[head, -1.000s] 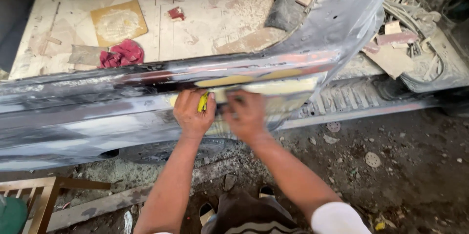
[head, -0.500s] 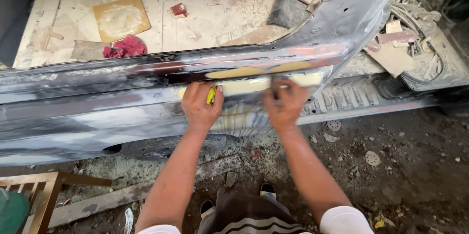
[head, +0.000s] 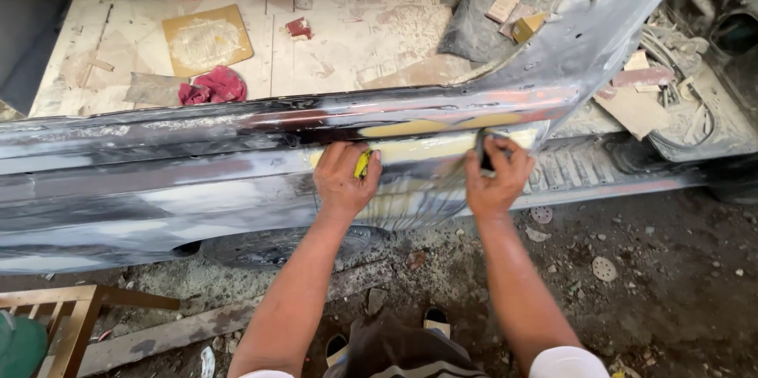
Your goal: The person wets a sanding block in a bucket of water and then uses it to sand the surface of a car door. The person repeatedly rubs the sanding block along the door's edge and panel to smooth the surface.
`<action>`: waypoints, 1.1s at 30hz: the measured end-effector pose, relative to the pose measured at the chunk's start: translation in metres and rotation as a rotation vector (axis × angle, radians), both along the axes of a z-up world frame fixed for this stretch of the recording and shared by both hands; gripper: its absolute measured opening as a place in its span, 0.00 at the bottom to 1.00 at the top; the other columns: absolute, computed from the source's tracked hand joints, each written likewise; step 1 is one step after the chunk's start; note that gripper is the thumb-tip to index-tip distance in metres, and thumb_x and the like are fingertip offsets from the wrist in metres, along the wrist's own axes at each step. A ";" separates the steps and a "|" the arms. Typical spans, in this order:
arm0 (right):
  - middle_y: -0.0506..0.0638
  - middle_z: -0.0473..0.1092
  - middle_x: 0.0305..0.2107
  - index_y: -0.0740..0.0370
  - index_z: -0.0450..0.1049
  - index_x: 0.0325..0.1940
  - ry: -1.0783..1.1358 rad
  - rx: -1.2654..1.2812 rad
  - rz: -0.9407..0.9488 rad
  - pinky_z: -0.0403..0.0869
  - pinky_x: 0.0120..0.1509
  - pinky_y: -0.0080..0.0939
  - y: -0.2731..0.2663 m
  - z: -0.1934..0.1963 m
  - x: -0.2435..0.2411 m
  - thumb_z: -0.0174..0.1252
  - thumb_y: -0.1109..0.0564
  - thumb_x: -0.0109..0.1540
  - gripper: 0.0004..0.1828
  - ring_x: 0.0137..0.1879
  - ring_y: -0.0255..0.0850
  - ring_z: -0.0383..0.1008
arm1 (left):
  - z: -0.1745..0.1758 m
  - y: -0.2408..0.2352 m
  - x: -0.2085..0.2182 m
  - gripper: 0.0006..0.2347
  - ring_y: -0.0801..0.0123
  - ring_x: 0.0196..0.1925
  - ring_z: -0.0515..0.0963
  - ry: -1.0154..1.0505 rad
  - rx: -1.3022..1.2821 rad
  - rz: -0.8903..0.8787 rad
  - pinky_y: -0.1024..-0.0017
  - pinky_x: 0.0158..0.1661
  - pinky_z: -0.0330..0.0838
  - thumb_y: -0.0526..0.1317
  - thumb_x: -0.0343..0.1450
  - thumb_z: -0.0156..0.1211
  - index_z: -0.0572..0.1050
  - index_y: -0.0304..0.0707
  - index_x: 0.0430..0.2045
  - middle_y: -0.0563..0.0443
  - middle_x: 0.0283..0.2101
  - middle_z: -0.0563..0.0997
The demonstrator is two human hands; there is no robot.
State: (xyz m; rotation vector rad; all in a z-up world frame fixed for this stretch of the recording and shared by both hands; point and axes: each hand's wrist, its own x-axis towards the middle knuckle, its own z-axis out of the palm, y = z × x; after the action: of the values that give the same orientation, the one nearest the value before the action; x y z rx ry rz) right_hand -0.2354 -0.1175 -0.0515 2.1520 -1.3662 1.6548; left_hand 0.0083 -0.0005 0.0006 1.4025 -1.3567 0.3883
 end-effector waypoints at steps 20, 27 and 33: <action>0.52 0.72 0.47 0.60 0.79 0.47 0.014 -0.003 0.186 0.67 0.62 0.54 0.064 0.021 0.091 0.68 0.59 0.56 0.15 0.57 0.51 0.68 | 0.000 0.016 0.038 0.06 0.54 0.35 0.77 -0.058 0.006 -0.045 0.59 0.37 0.70 0.41 0.67 0.67 0.78 0.39 0.27 0.48 0.31 0.76; 0.53 0.72 0.46 0.60 0.80 0.47 0.191 -0.031 0.381 0.70 0.59 0.53 0.061 0.025 0.084 0.69 0.60 0.51 0.20 0.53 0.52 0.71 | -0.001 0.019 0.042 0.07 0.55 0.34 0.77 -0.026 0.007 -0.098 0.60 0.36 0.71 0.41 0.68 0.66 0.78 0.38 0.28 0.48 0.31 0.77; 0.54 0.71 0.49 0.61 0.80 0.51 -0.026 0.016 -0.002 0.68 0.60 0.52 0.030 0.002 0.039 0.69 0.59 0.60 0.15 0.58 0.50 0.65 | 0.000 0.019 0.043 0.07 0.55 0.34 0.78 -0.010 0.000 -0.099 0.60 0.36 0.72 0.41 0.68 0.66 0.78 0.38 0.28 0.48 0.31 0.77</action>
State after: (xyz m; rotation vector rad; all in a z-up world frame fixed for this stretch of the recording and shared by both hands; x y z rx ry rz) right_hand -0.1960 -0.0874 -0.0497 2.1448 -1.3922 1.6826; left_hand 0.0512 0.0185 0.0003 1.3287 -1.4284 0.3300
